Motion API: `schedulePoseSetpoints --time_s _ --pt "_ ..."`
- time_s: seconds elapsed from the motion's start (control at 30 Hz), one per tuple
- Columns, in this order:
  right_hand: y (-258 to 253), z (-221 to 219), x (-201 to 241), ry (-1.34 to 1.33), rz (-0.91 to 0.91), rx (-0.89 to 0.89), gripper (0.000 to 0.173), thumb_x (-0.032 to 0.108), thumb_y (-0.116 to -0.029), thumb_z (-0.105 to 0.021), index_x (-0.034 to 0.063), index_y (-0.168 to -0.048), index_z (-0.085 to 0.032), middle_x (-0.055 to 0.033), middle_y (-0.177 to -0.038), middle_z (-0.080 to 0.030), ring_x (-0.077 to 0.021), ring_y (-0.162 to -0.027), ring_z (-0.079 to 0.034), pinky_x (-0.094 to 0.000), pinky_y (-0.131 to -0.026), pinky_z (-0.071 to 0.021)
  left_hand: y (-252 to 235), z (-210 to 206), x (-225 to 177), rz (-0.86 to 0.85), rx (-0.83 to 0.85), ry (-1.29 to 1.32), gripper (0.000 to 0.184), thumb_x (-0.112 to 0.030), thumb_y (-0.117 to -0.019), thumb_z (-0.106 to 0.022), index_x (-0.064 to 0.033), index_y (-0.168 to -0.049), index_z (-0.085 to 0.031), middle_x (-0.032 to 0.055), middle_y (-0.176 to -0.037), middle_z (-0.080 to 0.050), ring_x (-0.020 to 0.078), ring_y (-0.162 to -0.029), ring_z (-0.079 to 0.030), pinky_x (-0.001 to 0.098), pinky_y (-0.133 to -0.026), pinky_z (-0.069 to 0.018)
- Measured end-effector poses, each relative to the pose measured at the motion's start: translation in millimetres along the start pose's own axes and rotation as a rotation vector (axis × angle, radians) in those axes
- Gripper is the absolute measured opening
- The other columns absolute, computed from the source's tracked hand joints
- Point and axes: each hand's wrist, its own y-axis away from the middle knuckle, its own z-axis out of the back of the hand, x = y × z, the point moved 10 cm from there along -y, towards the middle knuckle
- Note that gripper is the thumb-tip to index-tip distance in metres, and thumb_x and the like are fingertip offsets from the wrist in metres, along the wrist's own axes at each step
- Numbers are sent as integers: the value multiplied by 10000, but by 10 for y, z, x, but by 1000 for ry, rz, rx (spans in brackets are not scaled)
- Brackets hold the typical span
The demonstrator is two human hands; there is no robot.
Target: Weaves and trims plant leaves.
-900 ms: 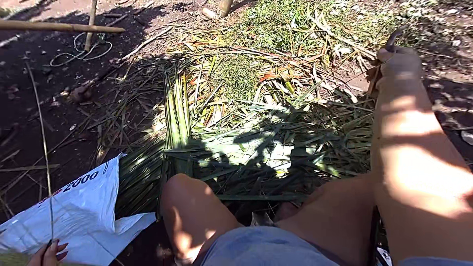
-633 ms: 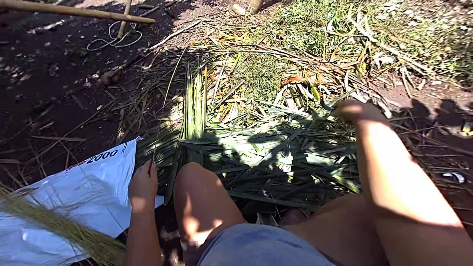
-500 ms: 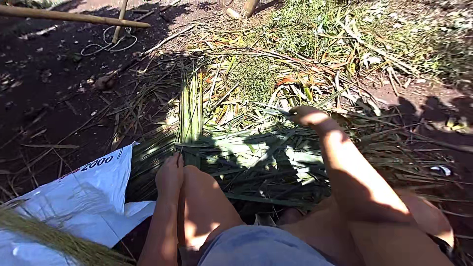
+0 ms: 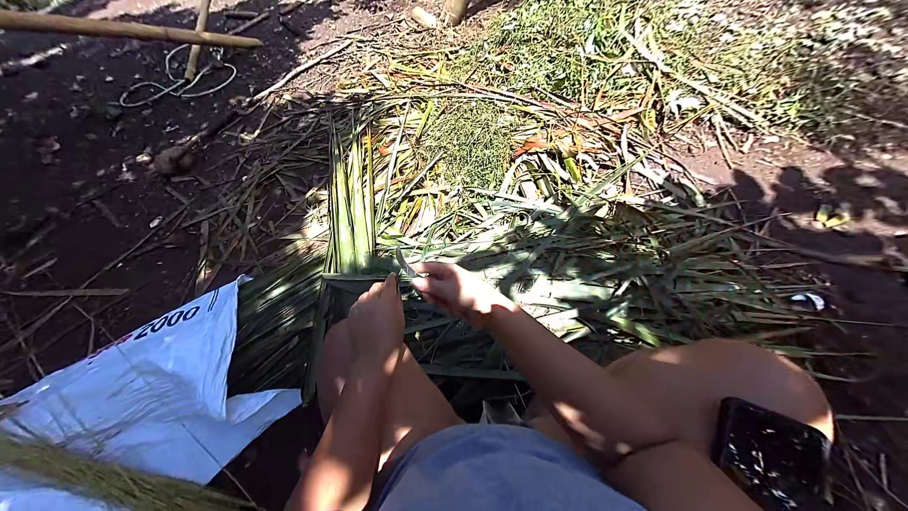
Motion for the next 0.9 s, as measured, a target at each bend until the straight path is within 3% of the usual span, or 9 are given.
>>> schedulePoseSetpoints --time_s 0.13,0.33,0.43,0.57,0.7,0.9 --pt "-26 -24 -90 -85 -44 -50 324 174 -1063 -558 35 -1355 -563 15 -683 -551 -23 -477 -456 -166 -449 -390 76 91 -77 -133 -228 -18 249 -76 -990 -602 -31 -1182 -754 177 -980 -759 373 -865 -741 517 -764 -583" --pt "-9 305 -24 -169 -39 -170 325 179 -1086 -503 70 -1391 -539 28 -676 -487 -15 -458 -416 -150 -424 -373 181 112 -11 -230 -320 -60 272 -53 -952 -627 -62 -1188 -761 156 -983 -762 342 -853 -740 485 -755 -583" --pt "20 602 -48 -263 -11 -241 325 210 -1070 -539 102 -1376 -549 39 -648 -483 -11 -431 -405 -150 -398 -368 251 138 87 -258 -363 -93 266 -56 -960 -619 -71 -1182 -765 147 -962 -758 329 -838 -737 463 -750 -585" --pt "119 986 -13 -391 -24 -388 287 232 -1078 -521 125 -1344 -537 53 -649 -455 -8 -430 -370 -154 -388 -340 345 184 333 -267 -428 -103 267 -61 -966 -594 -66 -1167 -769 152 -948 -752 339 -810 -728 472 -708 -575" --pt "189 1439 -2 -476 27 -457 366 220 -1107 -437 126 -1460 -459 69 -607 -416 -10 -418 -352 -166 -387 -327 452 296 634 -265 -446 -117 272 -51 -980 -563 -59 -1151 -774 171 -957 -755 370 -823 -725 511 -724 -556" --pt "360 1894 36 -445 64 -562 306 248 -1121 -376 172 -1390 -503 86 -637 -405 -8 -433 -337 -162 -397 -311 593 433 1211 -245 -468 -180 275 -80 -990 -537 -53 -1110 -784 190 -940 -753 397 -824 -719 551 -735 -526"
